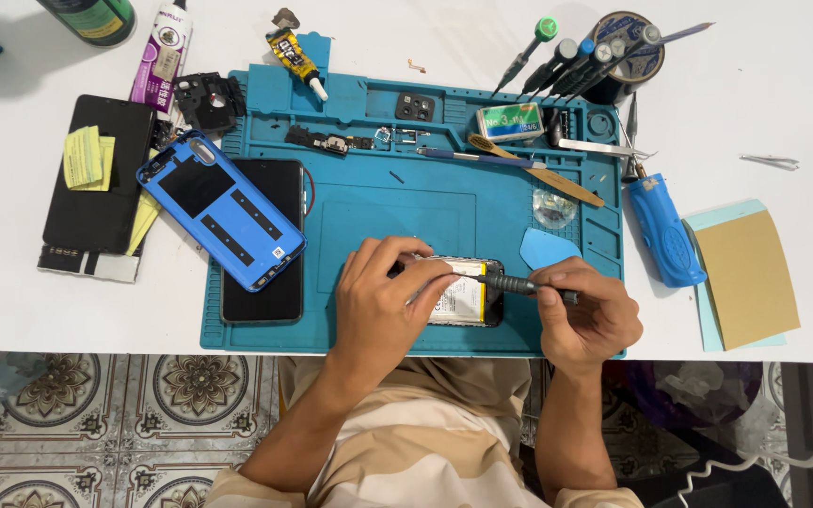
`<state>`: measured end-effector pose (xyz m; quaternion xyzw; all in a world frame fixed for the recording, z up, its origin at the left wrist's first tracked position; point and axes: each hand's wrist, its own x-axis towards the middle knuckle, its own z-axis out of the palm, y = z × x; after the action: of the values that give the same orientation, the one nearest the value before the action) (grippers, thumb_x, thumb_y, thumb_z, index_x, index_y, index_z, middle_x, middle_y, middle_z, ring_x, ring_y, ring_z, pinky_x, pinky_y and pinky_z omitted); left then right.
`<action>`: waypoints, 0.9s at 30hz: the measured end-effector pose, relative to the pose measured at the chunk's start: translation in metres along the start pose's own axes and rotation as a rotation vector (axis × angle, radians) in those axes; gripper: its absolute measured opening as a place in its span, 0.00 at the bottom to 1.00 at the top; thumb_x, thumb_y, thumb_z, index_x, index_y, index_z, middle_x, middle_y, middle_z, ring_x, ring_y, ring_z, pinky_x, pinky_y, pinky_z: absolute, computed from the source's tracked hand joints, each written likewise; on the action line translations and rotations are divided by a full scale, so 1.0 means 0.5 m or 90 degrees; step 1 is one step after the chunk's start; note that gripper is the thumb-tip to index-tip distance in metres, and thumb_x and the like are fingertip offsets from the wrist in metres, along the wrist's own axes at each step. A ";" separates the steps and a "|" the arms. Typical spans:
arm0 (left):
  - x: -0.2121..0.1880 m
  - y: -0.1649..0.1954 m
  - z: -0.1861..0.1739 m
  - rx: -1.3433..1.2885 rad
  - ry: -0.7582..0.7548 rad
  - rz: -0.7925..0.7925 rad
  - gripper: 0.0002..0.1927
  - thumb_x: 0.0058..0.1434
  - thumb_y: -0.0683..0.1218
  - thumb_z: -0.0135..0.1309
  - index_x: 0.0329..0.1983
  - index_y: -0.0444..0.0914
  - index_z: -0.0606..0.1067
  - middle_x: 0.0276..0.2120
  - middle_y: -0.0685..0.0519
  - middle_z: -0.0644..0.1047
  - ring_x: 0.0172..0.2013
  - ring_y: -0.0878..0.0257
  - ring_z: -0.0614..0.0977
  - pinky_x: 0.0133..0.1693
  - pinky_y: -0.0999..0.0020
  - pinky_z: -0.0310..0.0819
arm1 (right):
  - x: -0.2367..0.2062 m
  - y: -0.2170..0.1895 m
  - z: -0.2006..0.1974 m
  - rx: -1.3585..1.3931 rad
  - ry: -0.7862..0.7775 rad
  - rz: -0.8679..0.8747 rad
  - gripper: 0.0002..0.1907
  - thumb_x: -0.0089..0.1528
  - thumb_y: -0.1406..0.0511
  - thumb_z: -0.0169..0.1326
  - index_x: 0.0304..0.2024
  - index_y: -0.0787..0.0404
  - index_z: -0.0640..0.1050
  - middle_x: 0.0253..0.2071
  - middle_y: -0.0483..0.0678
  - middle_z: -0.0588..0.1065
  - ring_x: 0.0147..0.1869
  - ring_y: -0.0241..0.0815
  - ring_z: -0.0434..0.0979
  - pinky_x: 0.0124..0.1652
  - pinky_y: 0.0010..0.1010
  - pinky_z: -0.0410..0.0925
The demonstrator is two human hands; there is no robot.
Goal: The person uses a screwdriver to remove screws from a disassembled smartphone on a blue work mat. They then pick up a blue phone back cover, place it on the mat, and handle a light blue phone back cover before returning to the disassembled phone.
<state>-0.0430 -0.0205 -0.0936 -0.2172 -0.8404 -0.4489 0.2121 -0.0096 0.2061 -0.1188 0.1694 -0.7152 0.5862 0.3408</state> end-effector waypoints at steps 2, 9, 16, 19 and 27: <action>0.001 0.000 0.002 0.001 -0.003 0.000 0.10 0.53 0.45 0.70 0.38 0.44 0.82 0.40 0.58 0.78 0.38 0.59 0.77 0.41 0.60 0.69 | 0.002 0.000 -0.001 -0.003 -0.010 0.006 0.08 0.66 0.76 0.59 0.45 0.72 0.73 0.34 0.55 0.77 0.36 0.46 0.79 0.33 0.30 0.75; 0.001 0.004 0.002 0.021 -0.007 0.020 0.10 0.52 0.45 0.70 0.37 0.44 0.82 0.40 0.58 0.77 0.38 0.58 0.77 0.40 0.60 0.67 | 0.015 -0.010 0.005 -0.132 -0.113 -0.075 0.24 0.59 0.71 0.64 0.56 0.70 0.73 0.34 0.57 0.78 0.38 0.46 0.81 0.35 0.29 0.72; 0.004 0.020 -0.004 0.025 -0.049 0.062 0.13 0.50 0.46 0.69 0.40 0.45 0.82 0.41 0.59 0.79 0.40 0.58 0.78 0.40 0.60 0.67 | 0.014 -0.032 0.027 -0.073 -0.204 -0.089 0.39 0.65 0.78 0.60 0.73 0.55 0.56 0.46 0.63 0.79 0.48 0.52 0.85 0.44 0.38 0.79; 0.006 0.027 -0.011 -0.039 -0.043 0.074 0.29 0.50 0.54 0.72 0.52 0.37 0.81 0.39 0.55 0.78 0.38 0.56 0.77 0.39 0.58 0.67 | 0.006 -0.042 0.016 -0.048 -0.136 -0.043 0.39 0.66 0.79 0.56 0.72 0.52 0.52 0.47 0.63 0.78 0.48 0.52 0.85 0.47 0.40 0.78; 0.019 0.023 -0.008 -0.053 -0.078 0.075 0.15 0.57 0.48 0.68 0.46 0.40 0.81 0.40 0.54 0.79 0.40 0.55 0.78 0.42 0.59 0.70 | -0.007 -0.011 -0.034 -0.072 -0.107 0.003 0.34 0.64 0.81 0.55 0.64 0.53 0.55 0.45 0.66 0.77 0.46 0.51 0.83 0.46 0.38 0.77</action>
<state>-0.0434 -0.0164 -0.0788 -0.3021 -0.8182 -0.4559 0.1773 0.0012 0.2202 -0.1161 0.1967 -0.7734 0.5296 0.2874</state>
